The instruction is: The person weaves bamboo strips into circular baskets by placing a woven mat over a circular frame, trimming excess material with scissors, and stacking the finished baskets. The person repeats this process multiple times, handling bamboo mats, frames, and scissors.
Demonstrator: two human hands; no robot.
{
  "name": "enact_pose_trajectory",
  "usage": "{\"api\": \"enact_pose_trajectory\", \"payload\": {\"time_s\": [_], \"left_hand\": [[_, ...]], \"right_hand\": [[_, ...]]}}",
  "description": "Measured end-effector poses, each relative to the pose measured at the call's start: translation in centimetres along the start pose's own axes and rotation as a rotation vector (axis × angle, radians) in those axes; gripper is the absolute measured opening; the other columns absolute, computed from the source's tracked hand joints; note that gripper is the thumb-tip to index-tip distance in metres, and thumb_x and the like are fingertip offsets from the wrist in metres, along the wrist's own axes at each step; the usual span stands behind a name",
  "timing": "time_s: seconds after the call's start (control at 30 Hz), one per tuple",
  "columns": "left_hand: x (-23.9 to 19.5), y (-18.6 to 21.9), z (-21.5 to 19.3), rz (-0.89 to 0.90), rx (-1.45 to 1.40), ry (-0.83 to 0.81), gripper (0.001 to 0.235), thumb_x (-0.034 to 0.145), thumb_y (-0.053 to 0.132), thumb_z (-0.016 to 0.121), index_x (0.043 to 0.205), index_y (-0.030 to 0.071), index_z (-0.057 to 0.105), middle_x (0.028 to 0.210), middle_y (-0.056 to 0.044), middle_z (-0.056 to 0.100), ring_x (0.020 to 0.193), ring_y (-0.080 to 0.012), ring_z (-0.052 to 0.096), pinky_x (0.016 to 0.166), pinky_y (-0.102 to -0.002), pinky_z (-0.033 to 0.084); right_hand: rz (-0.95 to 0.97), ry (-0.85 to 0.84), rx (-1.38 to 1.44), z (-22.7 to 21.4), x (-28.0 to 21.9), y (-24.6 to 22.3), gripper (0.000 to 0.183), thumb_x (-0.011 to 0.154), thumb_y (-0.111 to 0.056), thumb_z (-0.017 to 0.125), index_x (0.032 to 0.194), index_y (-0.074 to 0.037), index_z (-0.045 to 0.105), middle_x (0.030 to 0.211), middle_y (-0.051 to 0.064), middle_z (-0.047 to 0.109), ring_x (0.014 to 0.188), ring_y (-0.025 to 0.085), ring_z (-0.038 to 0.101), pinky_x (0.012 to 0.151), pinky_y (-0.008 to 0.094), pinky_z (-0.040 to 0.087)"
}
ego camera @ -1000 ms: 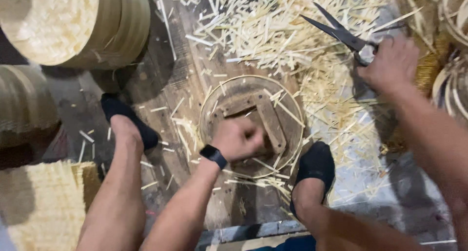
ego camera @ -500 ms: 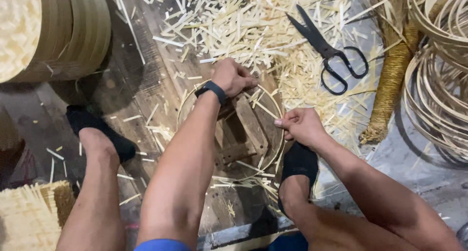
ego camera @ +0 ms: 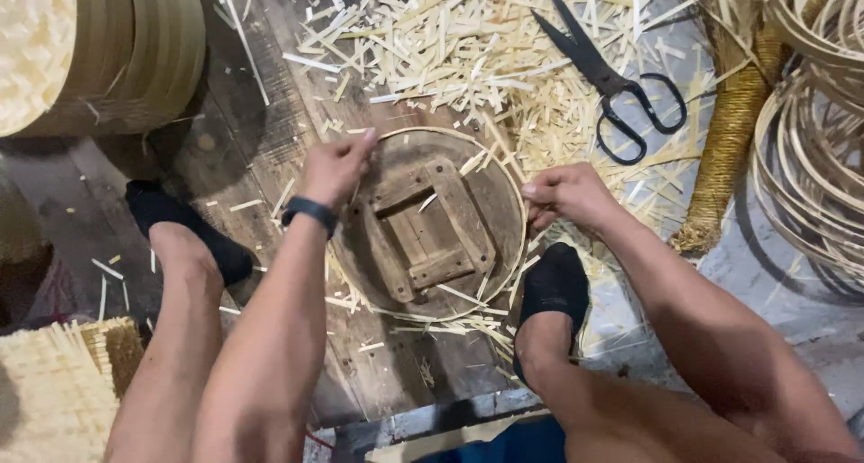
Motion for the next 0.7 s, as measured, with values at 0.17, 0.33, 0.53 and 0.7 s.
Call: {"api": "enact_pose_trajectory", "payload": {"time_s": [0.17, 0.33, 0.53, 0.7], "left_hand": [[3.6, -5.7, 1.3, 0.151, -0.372, 0.058, 0.029, 0.091, 0.03, 0.082, 0.095, 0.002, 0.08, 0.079, -0.005, 0.071, 0.063, -0.0099, 0.058, 0.055, -0.028, 0.047], [3.0, -6.1, 1.5, -0.066, -0.342, 0.102, 0.022, 0.088, 0.027, 0.075, 0.089, 0.005, 0.076, 0.07, -0.002, 0.073, 0.057, -0.0112, 0.066, 0.053, -0.029, 0.058], [3.9, -6.2, 1.1, 0.264, -0.207, 0.261, 0.031, 0.094, 0.026, 0.08, 0.088, -0.004, 0.078, 0.073, -0.006, 0.071, 0.063, -0.01, 0.058, 0.06, -0.03, 0.05], [5.0, -7.3, 1.9, 0.274, -0.23, 0.177, 0.037, 0.094, 0.04, 0.07, 0.104, 0.005, 0.077, 0.094, -0.006, 0.076, 0.086, -0.0137, 0.07, 0.082, -0.035, 0.055]], "right_hand": [[-0.093, 0.282, 0.09, 0.8, -0.4, 4.1, 0.019, 0.093, -0.02, 0.073, 0.088, -0.002, 0.073, 0.075, 0.012, 0.072, 0.067, 0.024, 0.068, 0.062, 0.039, 0.057], [-0.411, 0.738, -0.289, 0.5, -3.8, 1.4, 0.022, 0.096, -0.016, 0.072, 0.086, 0.0, 0.061, 0.074, 0.019, 0.065, 0.068, 0.032, 0.065, 0.065, 0.044, 0.052], [-0.555, 0.911, -0.337, -3.9, -2.3, 0.3, 0.015, 0.095, -0.006, 0.067, 0.086, -0.001, 0.057, 0.081, 0.019, 0.061, 0.074, 0.035, 0.061, 0.071, 0.046, 0.051], [-0.112, 0.581, 0.016, -5.5, -1.3, 1.2, 0.051, 0.089, -0.019, 0.077, 0.126, 0.001, 0.048, 0.088, 0.016, 0.071, 0.073, 0.026, 0.068, 0.062, 0.041, 0.055]]}}
Point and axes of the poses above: each hand's wrist, its own x-axis towards the middle knuckle, its own z-axis out of the palm, y = z × x, the point moved 9 cm from there along x, towards the middle knuckle
